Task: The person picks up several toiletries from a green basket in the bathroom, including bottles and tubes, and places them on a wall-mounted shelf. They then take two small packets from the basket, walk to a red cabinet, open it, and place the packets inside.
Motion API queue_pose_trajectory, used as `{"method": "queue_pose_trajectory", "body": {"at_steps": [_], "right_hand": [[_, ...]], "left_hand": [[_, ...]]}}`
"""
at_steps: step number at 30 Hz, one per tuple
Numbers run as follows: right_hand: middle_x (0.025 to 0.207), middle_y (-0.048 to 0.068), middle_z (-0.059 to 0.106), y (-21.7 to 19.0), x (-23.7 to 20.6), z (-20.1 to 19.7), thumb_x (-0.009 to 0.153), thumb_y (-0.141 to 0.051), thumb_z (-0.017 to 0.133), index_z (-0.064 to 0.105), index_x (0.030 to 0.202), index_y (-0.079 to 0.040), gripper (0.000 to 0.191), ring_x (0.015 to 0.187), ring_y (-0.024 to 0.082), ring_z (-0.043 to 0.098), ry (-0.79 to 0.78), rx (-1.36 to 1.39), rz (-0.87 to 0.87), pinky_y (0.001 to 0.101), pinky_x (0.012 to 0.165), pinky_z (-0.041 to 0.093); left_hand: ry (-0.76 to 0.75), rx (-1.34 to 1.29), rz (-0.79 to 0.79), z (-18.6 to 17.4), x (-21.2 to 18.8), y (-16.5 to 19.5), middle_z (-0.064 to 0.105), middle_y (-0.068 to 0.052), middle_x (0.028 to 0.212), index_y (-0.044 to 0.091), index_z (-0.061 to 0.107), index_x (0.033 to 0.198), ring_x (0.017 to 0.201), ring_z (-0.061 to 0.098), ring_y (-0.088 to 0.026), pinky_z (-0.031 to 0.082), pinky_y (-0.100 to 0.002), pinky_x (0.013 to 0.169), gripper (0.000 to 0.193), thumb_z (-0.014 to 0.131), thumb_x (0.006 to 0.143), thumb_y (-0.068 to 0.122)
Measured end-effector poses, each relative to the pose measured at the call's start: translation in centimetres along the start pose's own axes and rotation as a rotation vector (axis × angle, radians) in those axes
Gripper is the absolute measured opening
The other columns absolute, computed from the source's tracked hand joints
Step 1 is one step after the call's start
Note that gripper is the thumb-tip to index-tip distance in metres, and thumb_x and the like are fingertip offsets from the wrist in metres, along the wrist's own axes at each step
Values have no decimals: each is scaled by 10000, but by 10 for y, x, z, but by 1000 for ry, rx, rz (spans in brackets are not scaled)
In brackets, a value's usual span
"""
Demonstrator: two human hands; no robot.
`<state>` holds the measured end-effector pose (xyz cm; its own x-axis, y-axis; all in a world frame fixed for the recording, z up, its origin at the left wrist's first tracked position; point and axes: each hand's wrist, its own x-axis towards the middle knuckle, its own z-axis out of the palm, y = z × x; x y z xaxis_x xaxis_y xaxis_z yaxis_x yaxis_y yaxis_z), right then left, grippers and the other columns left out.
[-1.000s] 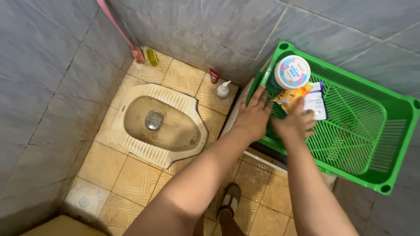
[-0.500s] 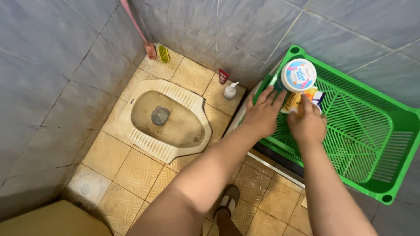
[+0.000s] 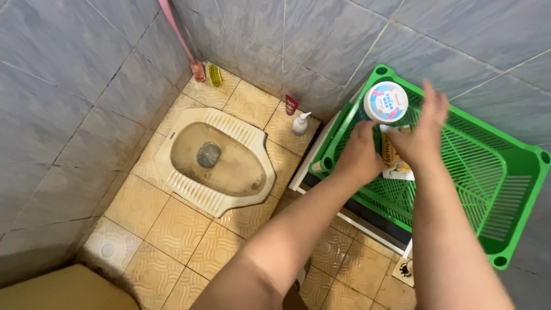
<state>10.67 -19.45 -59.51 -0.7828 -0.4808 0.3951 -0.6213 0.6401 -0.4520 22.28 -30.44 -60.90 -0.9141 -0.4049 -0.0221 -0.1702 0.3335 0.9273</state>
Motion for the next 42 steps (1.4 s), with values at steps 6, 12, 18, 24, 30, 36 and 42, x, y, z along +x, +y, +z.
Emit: {"method": "queue_pose_trajectory", "body": {"at_steps": [6, 12, 18, 24, 30, 36, 42], "right_hand": [[1426, 298, 456, -24, 28, 36, 696, -144, 935, 511, 1509, -115, 917, 1252, 394, 547, -113, 157, 131, 434, 1043, 509], [1271, 139, 708, -35, 39, -14, 838, -56, 847, 617, 1443, 9, 652, 1168, 235, 693, -52, 754, 232, 340, 1030, 582], [1250, 102, 674, -100, 91, -178, 837, -64, 828, 484, 1434, -49, 689, 1064, 205, 698, 151, 1020, 252, 333, 851, 610], [1404, 166, 647, -183, 141, -350, 1053, -85, 807, 401, 1656, -47, 729, 1153, 206, 686, 395, 1174, -32, 298, 856, 576], [1375, 222, 659, -246, 148, -482, 1007, -52, 773, 323, 1678, -103, 808, 1098, 204, 706, 447, 1088, -117, 277, 788, 573], [1319, 226, 632, -279, 126, -541, 965, 42, 769, 393, 1601, -50, 745, 1097, 243, 713, 571, 1086, -186, 338, 844, 627], [1299, 188, 657, -294, 118, -567, 903, 78, 740, 483, 1459, 29, 615, 1102, 207, 710, 601, 1040, -165, 307, 945, 622]], "left_hand": [[55, -500, -342, 3, 25, -9, 488, -291, 1469, 40, 155, 1623, 1378, 491, -396, 433, -448, 1093, 948, 600, 787, 83], [37, -341, -26, -37, 35, 0, 558, -249, 1443, 15, 405, 1552, 1327, 531, -338, 429, -437, 1075, 942, 860, 743, 174], [-13, -1063, 178, -63, 40, 153, 656, -140, 1257, -48, 512, 1499, 1107, 656, -203, 561, -358, 951, 858, 878, 735, 88], [-227, -1501, 148, -84, 36, 366, 656, -136, 1191, 10, 501, 1422, 1028, 694, -255, 617, -363, 886, 749, 858, 792, 202], [-513, -1644, 236, -107, 16, 491, 662, -184, 1160, 0, 511, 1359, 1012, 710, -290, 637, -337, 881, 662, 827, 891, 345], [-834, -1820, -15, -102, -7, 549, 683, -177, 1088, 12, 535, 1305, 976, 741, -273, 645, -259, 815, 663, 813, 896, 455], [-1318, -2110, -411, -103, -13, 585, 664, -217, 1021, -71, 608, 1144, 849, 729, -269, 674, -289, 720, 690, 893, 851, 485]]}}
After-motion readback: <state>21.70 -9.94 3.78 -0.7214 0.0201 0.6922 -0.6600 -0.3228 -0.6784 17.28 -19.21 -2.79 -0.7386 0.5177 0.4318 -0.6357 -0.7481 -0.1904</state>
